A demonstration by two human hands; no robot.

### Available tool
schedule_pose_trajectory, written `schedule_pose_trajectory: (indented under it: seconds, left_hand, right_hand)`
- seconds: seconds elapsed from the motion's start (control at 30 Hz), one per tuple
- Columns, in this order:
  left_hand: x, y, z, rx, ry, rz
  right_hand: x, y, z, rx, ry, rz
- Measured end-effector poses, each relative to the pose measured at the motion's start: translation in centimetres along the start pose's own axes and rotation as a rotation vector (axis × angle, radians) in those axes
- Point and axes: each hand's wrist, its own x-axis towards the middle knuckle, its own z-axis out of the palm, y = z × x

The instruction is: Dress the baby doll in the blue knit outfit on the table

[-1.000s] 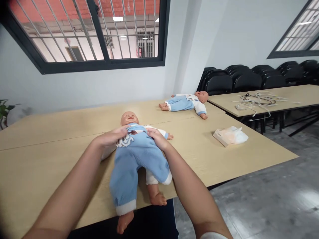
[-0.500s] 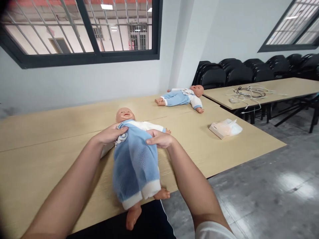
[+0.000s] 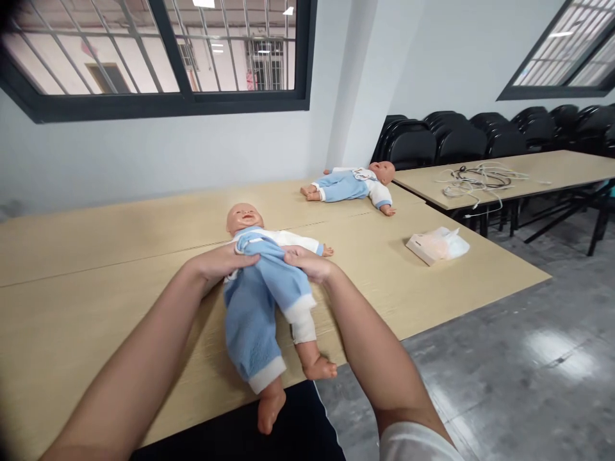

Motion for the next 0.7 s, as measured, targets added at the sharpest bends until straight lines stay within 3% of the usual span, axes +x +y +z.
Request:
schedule_pose_trajectory:
  seconds: [0.13,0.27,0.33,0.43,0.5,0.6,0.7]
  left_hand:
    - [0.1,-1.1,-0.3,-0.307,0.141,-0.008]
    - [0.7,-1.3,0.8,-0.402,0.222,-0.043]
    - [1.0,-1.1,1.2,-0.336,0.145,-0.012]
    - [1.3,-0.6,1.6,-0.057,-0.093,0.062]
    - [1.4,-0.2,1.7,0.111,-0.191,0.075]
    - [1.1,0.0,1.6,0.193,-0.193,0.036]
    - [1.0,-0.3,1.3,0.099,-0.067,0.103]
  right_hand:
    - [-0.3,-0.1,-0.1,-0.009,-0.064,0.099]
    - [0.5,0.3,0.0,-0.022,0.073,0.050]
    - [0.9,0.5,0.1,0.039,0.171,-0.045]
    - [1.3,0.7,0.0,0.133,0.314,-0.158]
    - [1.3,0.7,0.0,0.165,0.361,-0.189]
    - [0.9,0.7,0.0,0.186,0.310,-0.178]
    - [0.4,0.6,0.2,0.169,0.168,-0.078]
